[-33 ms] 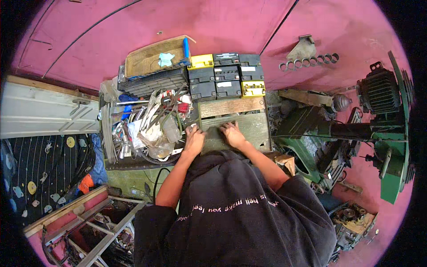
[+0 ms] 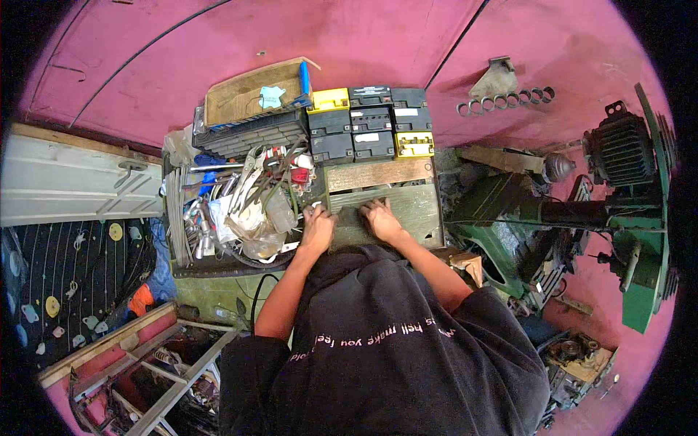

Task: The user is inspecting and organizing various engine components in a workshop environment.

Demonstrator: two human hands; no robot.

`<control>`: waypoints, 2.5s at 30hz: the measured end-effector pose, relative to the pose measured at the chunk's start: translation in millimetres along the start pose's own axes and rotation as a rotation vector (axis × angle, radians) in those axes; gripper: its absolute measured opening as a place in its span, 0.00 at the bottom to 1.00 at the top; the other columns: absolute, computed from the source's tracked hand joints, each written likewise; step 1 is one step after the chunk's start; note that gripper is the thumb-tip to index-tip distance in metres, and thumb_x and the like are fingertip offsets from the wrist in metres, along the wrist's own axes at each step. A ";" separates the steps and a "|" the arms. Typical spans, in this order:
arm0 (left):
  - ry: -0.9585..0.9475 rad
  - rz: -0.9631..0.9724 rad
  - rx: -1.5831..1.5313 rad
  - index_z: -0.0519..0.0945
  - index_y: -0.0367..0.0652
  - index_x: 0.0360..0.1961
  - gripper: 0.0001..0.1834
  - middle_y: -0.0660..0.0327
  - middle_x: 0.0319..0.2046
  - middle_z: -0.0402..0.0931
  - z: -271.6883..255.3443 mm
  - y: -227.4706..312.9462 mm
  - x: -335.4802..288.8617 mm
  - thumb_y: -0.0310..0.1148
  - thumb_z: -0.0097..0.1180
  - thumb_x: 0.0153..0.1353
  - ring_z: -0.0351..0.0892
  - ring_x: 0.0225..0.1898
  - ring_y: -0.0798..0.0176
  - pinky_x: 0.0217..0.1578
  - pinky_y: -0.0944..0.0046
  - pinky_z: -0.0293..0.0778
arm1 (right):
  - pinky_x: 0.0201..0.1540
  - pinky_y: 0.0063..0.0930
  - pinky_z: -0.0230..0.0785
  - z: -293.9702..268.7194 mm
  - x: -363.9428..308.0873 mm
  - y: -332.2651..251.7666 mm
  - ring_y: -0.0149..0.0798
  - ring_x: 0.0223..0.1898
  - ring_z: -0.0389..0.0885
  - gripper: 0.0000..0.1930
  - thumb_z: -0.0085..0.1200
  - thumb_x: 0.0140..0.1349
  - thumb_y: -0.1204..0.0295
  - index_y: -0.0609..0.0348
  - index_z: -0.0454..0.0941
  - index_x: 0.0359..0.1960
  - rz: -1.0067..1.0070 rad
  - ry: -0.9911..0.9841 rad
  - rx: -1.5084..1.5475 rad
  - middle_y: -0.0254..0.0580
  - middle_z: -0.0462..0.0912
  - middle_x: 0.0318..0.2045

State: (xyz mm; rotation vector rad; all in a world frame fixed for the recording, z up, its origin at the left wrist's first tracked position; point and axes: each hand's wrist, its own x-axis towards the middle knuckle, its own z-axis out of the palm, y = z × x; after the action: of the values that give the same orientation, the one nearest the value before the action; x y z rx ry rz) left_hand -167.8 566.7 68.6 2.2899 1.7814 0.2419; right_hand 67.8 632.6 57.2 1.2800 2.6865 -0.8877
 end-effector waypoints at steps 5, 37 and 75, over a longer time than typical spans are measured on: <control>-0.006 -0.112 -0.038 0.88 0.43 0.38 0.10 0.52 0.39 0.87 -12.8 0.0 0.7 0.29 0.63 0.55 0.77 0.55 0.47 0.62 0.37 0.61 | 0.74 0.75 0.51 -1.4 -5.4 0.2 0.60 0.69 0.71 0.23 0.51 0.69 0.71 0.58 0.76 0.65 0.089 0.073 0.039 0.56 0.80 0.61; -0.109 -0.121 -0.238 0.88 0.43 0.45 0.17 0.52 0.43 0.88 -20.3 3.1 1.6 0.25 0.66 0.52 0.79 0.57 0.48 0.63 0.38 0.60 | 0.71 0.62 0.59 -3.2 -9.5 -7.6 0.61 0.62 0.77 0.24 0.62 0.65 0.67 0.62 0.77 0.61 0.080 0.067 0.069 0.57 0.84 0.56; -0.156 -0.041 -0.226 0.84 0.42 0.43 0.11 0.53 0.44 0.86 -7.6 13.1 10.3 0.33 0.65 0.62 0.77 0.58 0.46 0.59 0.32 0.61 | 0.65 0.67 0.64 12.1 -9.4 -10.4 0.58 0.60 0.78 0.18 0.55 0.60 0.73 0.61 0.79 0.53 0.058 0.118 0.077 0.53 0.86 0.50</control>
State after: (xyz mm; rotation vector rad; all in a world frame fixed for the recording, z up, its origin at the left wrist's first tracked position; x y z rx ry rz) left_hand -155.1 574.2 79.4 2.0546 1.6320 0.2374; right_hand 64.0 614.7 54.5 1.4628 2.7112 -0.9465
